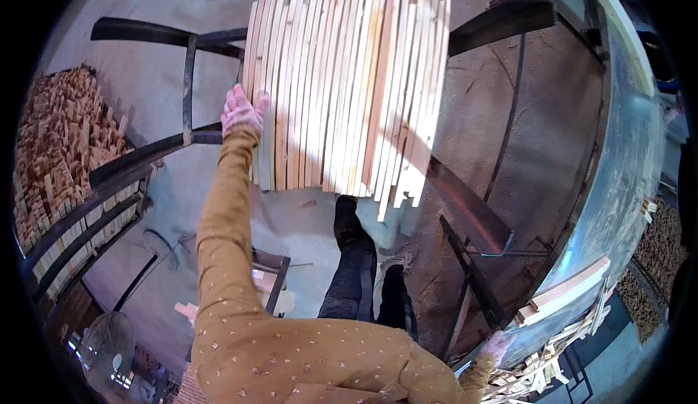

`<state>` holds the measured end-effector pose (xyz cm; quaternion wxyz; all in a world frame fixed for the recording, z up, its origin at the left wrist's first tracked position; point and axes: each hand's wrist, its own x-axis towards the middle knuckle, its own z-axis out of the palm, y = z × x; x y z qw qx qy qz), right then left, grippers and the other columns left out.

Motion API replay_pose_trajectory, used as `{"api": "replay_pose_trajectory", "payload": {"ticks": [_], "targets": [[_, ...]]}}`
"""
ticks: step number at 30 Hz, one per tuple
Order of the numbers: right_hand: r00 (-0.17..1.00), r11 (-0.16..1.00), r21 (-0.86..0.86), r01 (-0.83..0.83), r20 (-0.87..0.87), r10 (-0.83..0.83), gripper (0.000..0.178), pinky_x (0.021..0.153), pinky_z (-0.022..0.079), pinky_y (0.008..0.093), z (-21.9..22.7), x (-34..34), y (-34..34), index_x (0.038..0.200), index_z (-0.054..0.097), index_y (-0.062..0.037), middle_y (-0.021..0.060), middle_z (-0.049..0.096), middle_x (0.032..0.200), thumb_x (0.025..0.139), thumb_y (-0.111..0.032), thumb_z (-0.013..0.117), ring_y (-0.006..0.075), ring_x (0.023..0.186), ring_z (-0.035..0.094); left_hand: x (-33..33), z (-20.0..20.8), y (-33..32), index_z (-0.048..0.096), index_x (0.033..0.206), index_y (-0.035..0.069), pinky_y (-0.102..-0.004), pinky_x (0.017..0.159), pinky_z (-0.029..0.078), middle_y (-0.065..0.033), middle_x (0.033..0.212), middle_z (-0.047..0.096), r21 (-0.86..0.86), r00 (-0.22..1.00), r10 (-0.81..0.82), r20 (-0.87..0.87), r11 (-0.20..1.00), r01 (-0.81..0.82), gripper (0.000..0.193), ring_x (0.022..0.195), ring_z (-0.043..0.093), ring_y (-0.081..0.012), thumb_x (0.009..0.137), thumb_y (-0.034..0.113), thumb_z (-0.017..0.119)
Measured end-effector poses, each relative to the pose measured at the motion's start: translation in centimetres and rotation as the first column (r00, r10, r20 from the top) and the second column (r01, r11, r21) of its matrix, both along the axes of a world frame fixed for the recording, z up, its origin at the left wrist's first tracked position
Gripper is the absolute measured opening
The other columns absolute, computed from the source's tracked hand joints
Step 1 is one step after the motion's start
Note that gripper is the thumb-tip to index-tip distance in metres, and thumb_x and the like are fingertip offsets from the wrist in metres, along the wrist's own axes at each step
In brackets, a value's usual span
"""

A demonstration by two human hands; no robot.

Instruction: The person sorts thin wooden strips on a metal table, picking them up from a disorganized pile and arranging them into neat stacks. The person repeatedly gathers strips, aligns them, and places them into a growing stack on the left side of the table.

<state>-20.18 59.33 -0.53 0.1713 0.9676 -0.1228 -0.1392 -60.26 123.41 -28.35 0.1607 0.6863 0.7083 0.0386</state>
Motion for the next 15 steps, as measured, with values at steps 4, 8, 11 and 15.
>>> {"api": "replay_pose_trajectory", "payload": {"ticks": [4, 8, 11, 15], "targets": [[0.969, 0.955, 0.162, -0.247, 0.036, 0.245, 0.073, 0.084, 0.050, 0.0480, -3.5, -1.4, -5.0, 0.154, 0.027, -0.0110, 0.0174, 0.070, 0.099, 0.095, -0.044, 0.053, 0.0379, 0.089, 0.066, 9.6, 3.4, -5.5, 0.027, 0.147, 0.000, -0.0524, 0.113, 0.013, -0.0252, 0.153, 0.023, 0.014, 0.925, -0.377, 0.042, 0.926, 0.377, 0.087, 0.141, 0.017, -0.0400, 0.091, 0.063, 0.051], [0.973, 0.920, 0.385, -0.071, -0.177, 0.149, 0.067, 0.072, 0.049, 0.0424, -4.6, -5.6, -2.5, 0.151, 0.035, -0.0075, 0.0132, 0.063, 0.081, 0.094, -0.037, 0.054, 0.0293, 0.072, 0.059, 16.4, 5.9, -4.8, 0.013, 0.154, -0.004, -0.0539, 0.120, -0.004, -0.0270, 0.161, 0.006, -0.333, 0.891, -0.395, -0.225, 0.890, 0.310, 0.101, 0.150, -0.002, -0.0400, 0.091, 0.069, 0.043], [0.936, 0.864, 0.481, 0.150, -0.349, 0.032, 0.065, 0.052, 0.045, 0.0306, -8.4, -6.2, -8.4, 0.154, 0.029, -0.0129, 0.0037, 0.058, 0.080, 0.096, -0.023, 0.057, 0.0137, 0.060, 0.053, 16.3, 7.5, -6.6, 0.009, 0.153, -0.006, -0.0534, 0.120, -0.005, -0.0287, 0.160, 0.004, -0.250, 0.913, -0.384, -0.137, 0.905, 0.343, 0.102, 0.150, -0.003, -0.0396, 0.091, 0.069, 0.039], [0.930, 0.730, 0.671, 0.131, -0.338, 0.144, 0.067, 0.048, 0.044, 0.0274, -11.9, -9.1, -12.5, 0.155, 0.027, -0.0161, 0.0030, 0.056, 0.079, 0.096, -0.016, 0.059, 0.0106, 0.057, 0.050, 22.6, 6.5, -10.4, 0.008, 0.157, 0.004, -0.0510, 0.120, -0.005, -0.0182, 0.164, 0.004, -0.479, 0.907, -0.420, 0.020, 0.793, 0.377, 0.099, 0.151, 0.002, -0.0367, 0.090, 0.069, 0.044]]}}
